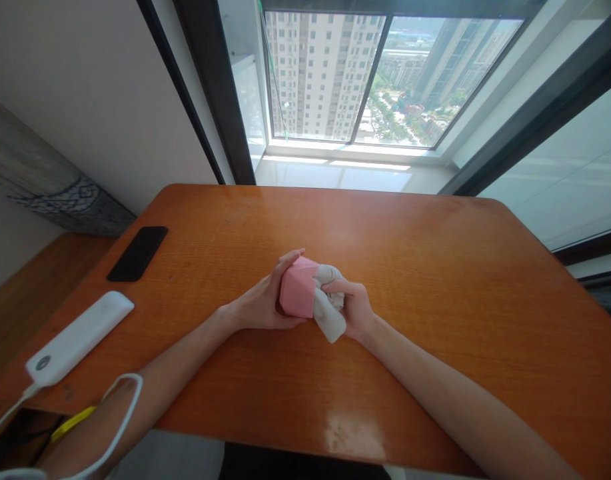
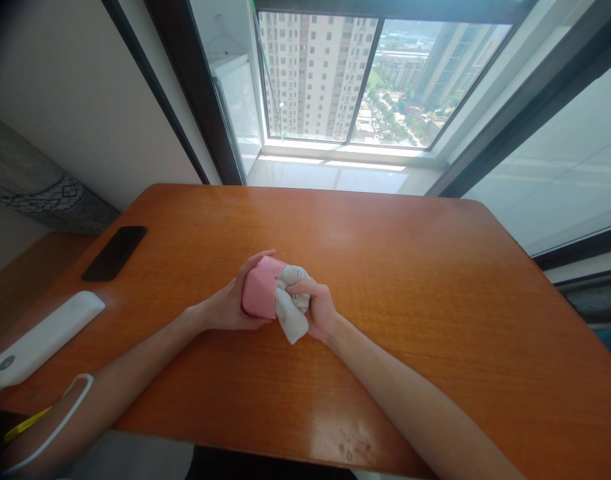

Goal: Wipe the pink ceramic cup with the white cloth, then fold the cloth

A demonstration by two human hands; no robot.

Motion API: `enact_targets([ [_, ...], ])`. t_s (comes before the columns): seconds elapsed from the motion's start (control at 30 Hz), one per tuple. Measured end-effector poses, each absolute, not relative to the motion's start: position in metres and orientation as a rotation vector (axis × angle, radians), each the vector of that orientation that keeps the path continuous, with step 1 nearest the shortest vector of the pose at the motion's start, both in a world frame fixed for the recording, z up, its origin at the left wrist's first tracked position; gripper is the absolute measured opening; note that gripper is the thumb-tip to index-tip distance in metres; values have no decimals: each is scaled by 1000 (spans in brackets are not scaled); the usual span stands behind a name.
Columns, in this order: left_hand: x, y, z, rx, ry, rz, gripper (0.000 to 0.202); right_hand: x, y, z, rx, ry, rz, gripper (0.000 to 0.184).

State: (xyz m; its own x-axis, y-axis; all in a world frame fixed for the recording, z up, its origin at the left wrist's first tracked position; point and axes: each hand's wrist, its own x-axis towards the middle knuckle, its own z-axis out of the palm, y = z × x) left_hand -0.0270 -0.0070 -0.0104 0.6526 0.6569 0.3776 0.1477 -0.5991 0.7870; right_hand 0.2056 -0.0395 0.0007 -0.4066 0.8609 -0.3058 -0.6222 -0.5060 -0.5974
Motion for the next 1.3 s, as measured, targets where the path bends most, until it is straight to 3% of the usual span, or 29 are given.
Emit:
enact_targets([
  [0.47, -28, -7, -13, 1967, 742, 823, 142, 212, -44, 4, -734, -696, 1992, 61],
  [0.67, -27, -10, -9, 1975, 764, 802, 141, 211, -42, -6, -755, -872, 1941, 52],
  [0.93, -24, -7, -6, 1789, 734, 760, 135, 206, -42, 2, -841, -1419, 1417, 11],
  [1.1, -28, -7, -11, 1816, 649, 784, 136, 206, -44, 4, -877, -1494, 1312, 11],
  [1.2, -29, -9, -15, 1997, 616, 833, 150, 209, -40, 1, -896, -1301, 1432, 15],
  [1.3, -28, -9, -18, 2143, 642, 877, 145, 209, -35, 0, -837, -996, 1656, 28],
])
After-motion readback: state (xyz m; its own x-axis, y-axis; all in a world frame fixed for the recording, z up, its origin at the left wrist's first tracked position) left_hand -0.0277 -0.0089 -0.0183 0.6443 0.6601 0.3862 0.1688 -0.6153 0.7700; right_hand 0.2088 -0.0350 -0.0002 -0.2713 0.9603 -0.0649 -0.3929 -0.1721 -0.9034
